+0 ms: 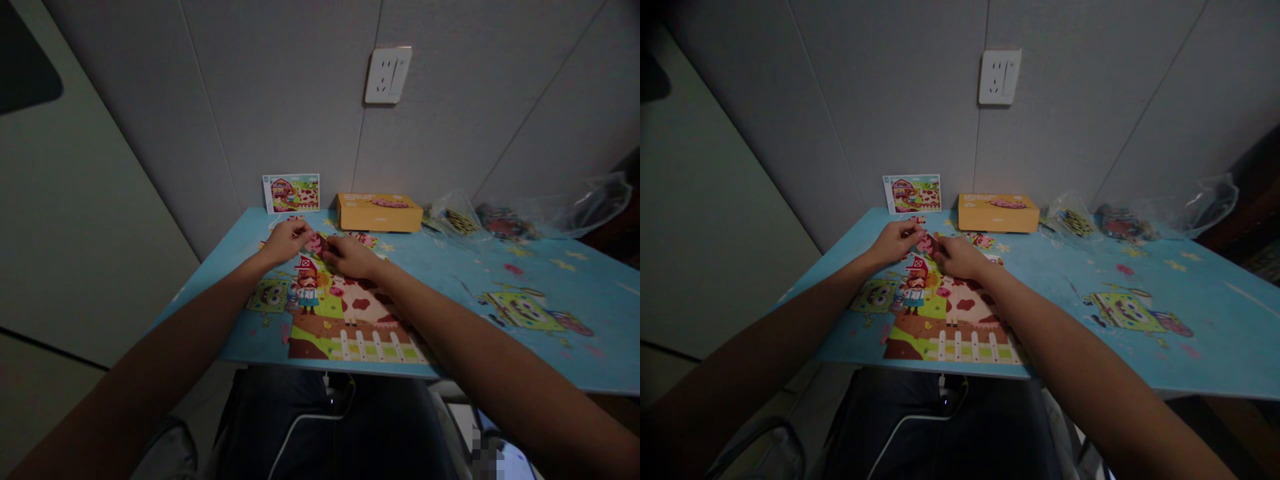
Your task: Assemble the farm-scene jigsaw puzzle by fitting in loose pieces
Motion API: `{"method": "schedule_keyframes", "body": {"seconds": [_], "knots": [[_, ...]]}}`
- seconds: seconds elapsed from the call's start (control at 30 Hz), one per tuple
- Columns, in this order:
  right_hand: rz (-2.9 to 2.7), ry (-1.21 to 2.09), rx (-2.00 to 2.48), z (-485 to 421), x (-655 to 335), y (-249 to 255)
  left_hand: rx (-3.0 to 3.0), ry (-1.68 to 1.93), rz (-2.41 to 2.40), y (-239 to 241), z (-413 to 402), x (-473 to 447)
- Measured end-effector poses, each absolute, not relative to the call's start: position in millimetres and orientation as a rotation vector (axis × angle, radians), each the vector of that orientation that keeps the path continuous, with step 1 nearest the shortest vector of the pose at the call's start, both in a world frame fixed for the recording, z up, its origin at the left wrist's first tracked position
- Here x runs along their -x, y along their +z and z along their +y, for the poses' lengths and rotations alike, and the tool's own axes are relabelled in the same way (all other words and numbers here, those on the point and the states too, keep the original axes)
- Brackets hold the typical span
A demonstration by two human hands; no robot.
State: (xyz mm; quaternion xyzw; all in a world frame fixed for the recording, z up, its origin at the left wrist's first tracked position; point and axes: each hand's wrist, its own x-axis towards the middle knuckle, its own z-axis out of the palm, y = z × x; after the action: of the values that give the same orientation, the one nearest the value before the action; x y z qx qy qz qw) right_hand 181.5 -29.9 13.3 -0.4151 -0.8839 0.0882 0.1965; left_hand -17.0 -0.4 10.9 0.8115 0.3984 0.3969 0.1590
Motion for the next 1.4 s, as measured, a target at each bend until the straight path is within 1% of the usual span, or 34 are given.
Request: {"method": "schedule_keyframes", "body": {"seconds": [0.37,0.6,0.83,1.07,1.27,1.4], "knots": [[-2.472,0.263,1.165,-30.0,-181.1,13.5,-2.302,1.101,1.151,12.8,-1.9,17.1],[-2.476,0.285,1.181,-31.0,-181.3,14.2,-2.122,1.105,1.033,13.2,-1.2,15.2],[-2.481,0.284,1.19,-31.3,-179.6,14.8,-1.963,1.003,0.988,17.3,-2.1,16.2],[-2.447,0.219,1.19,-30.7,-181.1,14.1,-1.819,0.769,0.886,20.7,-8.0,17.3],[-2.419,0.233,1.162,-29.7,-181.9,13.5,-2.117,0.757,0.88,17.8,-8.6,17.1],[-2.415,0.22,1.168,-28.9,-181.9,13.0,-2.173,0.762,0.936,17.3,-8.6,16.1]]}}
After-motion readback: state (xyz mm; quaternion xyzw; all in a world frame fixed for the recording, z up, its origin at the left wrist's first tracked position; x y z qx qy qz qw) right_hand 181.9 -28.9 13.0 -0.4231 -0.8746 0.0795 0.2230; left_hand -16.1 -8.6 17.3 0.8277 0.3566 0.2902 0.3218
